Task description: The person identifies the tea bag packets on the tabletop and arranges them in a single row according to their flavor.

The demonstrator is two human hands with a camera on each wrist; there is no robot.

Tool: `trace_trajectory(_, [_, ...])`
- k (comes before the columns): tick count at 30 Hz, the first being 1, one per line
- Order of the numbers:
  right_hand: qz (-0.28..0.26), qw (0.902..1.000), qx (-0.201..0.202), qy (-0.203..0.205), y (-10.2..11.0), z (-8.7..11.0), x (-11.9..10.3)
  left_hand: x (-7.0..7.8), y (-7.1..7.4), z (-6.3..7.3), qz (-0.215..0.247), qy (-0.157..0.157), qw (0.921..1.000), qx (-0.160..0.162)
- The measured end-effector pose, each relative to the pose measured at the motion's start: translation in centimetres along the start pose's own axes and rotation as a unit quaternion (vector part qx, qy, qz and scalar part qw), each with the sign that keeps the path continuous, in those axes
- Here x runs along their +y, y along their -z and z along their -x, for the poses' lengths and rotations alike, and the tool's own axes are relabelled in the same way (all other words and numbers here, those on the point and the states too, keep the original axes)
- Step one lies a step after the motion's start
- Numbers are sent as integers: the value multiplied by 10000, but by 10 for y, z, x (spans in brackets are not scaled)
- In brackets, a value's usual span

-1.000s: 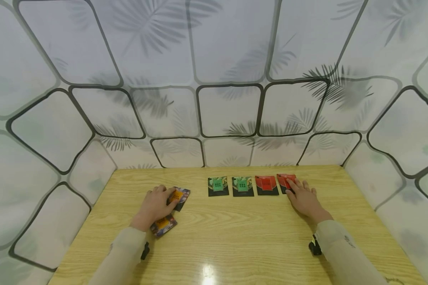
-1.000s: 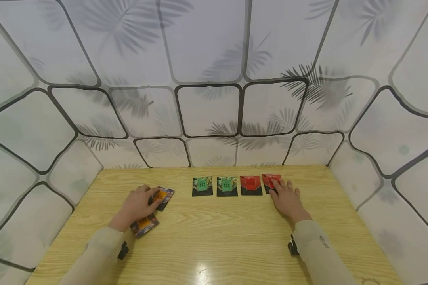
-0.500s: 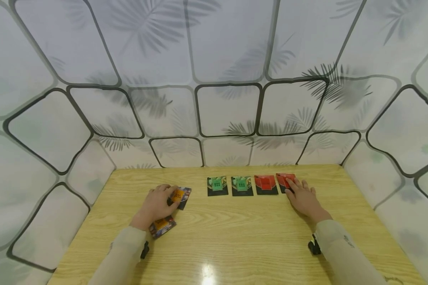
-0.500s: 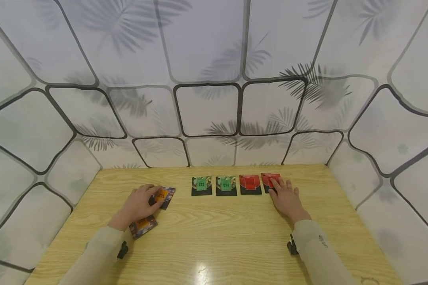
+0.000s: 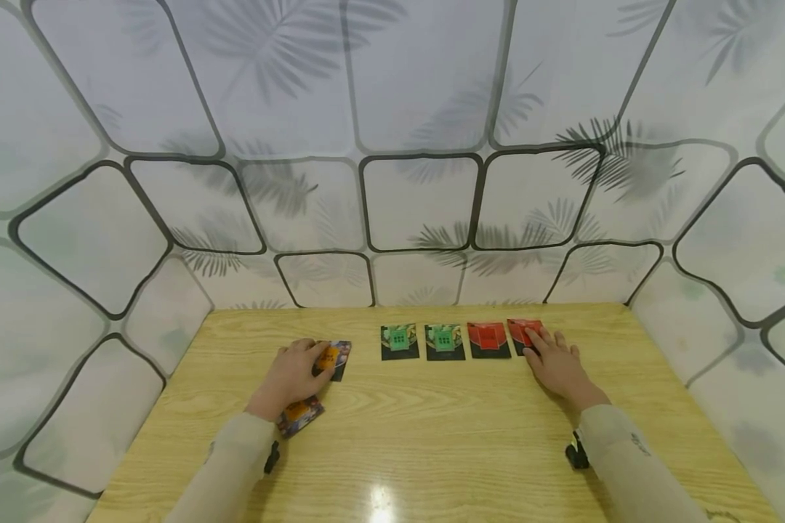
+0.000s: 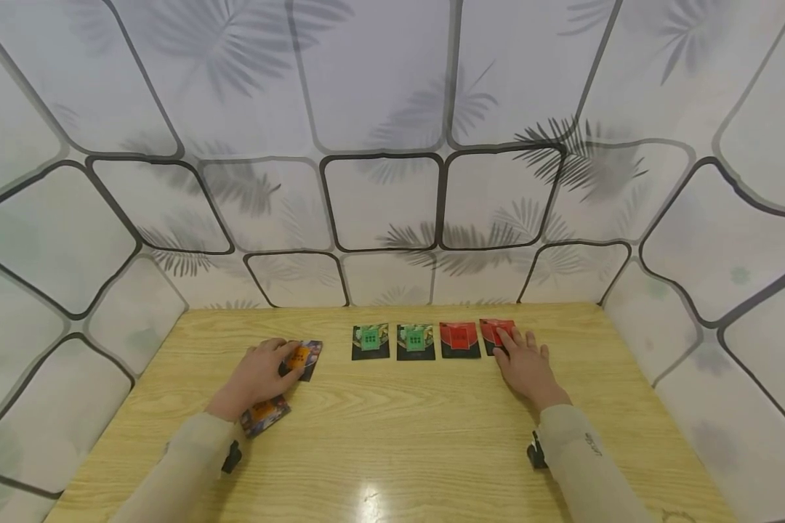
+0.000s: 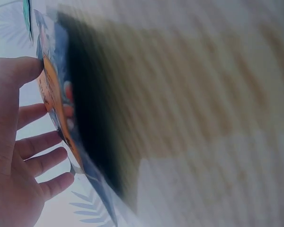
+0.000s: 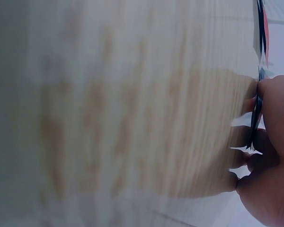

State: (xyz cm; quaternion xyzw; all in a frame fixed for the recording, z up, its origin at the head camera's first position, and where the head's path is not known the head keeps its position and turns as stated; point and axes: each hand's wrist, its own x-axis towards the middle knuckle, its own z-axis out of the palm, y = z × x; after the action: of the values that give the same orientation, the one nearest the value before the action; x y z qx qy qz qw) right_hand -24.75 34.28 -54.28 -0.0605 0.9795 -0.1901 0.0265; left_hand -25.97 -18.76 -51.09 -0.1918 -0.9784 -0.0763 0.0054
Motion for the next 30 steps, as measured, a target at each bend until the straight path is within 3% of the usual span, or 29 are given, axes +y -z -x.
trace_trajectory(11, [-16,10000,-26,-50,1,1,-2,9,0,-6,85,178,9997,-110])
trace_trajectory(30, [-11,10000,-1,-28,1,1,-1,24,-5,-21,-180,307,9994,11])
